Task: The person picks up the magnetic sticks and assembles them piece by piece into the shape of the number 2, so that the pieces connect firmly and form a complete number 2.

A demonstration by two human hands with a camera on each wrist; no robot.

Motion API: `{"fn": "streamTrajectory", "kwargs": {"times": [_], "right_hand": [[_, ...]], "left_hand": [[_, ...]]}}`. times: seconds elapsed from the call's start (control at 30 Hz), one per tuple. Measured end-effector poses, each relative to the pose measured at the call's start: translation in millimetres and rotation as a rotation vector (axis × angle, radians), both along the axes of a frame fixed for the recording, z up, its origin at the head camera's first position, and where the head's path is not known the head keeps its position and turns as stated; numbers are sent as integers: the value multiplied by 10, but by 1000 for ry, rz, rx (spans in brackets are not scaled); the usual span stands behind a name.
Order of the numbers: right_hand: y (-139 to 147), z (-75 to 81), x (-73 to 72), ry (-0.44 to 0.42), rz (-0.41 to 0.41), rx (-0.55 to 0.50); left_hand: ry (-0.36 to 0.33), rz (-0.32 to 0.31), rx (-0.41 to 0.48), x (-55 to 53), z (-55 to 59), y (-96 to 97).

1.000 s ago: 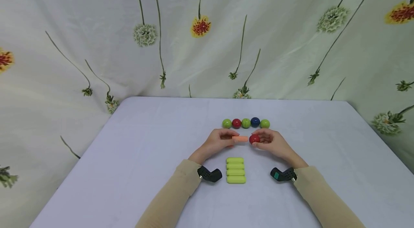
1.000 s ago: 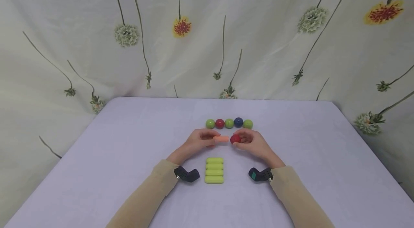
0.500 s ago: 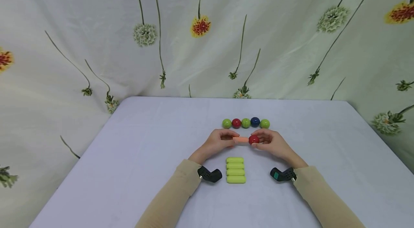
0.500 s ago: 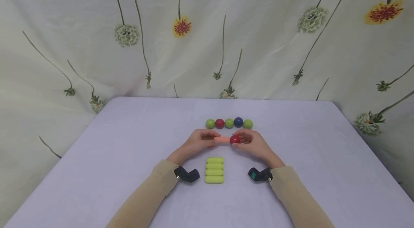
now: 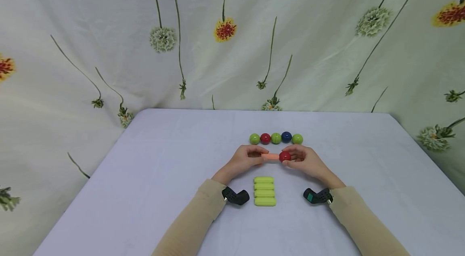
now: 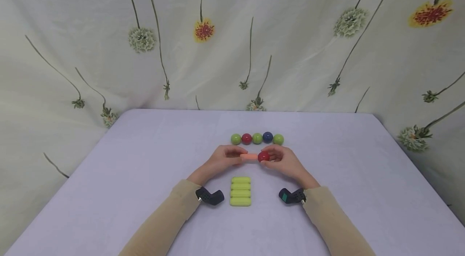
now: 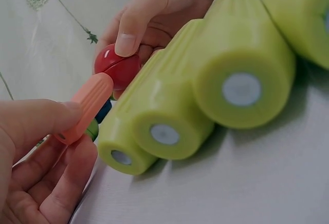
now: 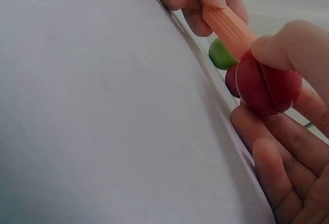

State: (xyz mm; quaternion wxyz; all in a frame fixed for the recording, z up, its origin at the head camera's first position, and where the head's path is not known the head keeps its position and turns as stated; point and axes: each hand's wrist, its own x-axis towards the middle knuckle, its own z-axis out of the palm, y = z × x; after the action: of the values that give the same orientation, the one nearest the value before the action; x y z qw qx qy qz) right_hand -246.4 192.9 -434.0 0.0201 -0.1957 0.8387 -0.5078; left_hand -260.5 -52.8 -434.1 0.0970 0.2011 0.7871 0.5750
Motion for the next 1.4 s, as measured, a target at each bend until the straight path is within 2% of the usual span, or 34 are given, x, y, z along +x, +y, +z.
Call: {"fn": "streamTrajectory", "kwargs": {"times": [0.33,0.6,0.8,1.07,1.4], "right_hand": [[-9,-15,4,28,-26,14],[2,-44,11,136,-64,80],[3,-39,19,178,-80,107],[-4,-32,27,185,-88,121],[-10,-13,34,188,-100,146]], "left_hand": [[5,23,-17,22,10,5],[10,30,-27,7,8,11],[-4,30,-19,1,2,18],[-22,42,-11,29,31,26],[-16,35,16,14,15,33]]}}
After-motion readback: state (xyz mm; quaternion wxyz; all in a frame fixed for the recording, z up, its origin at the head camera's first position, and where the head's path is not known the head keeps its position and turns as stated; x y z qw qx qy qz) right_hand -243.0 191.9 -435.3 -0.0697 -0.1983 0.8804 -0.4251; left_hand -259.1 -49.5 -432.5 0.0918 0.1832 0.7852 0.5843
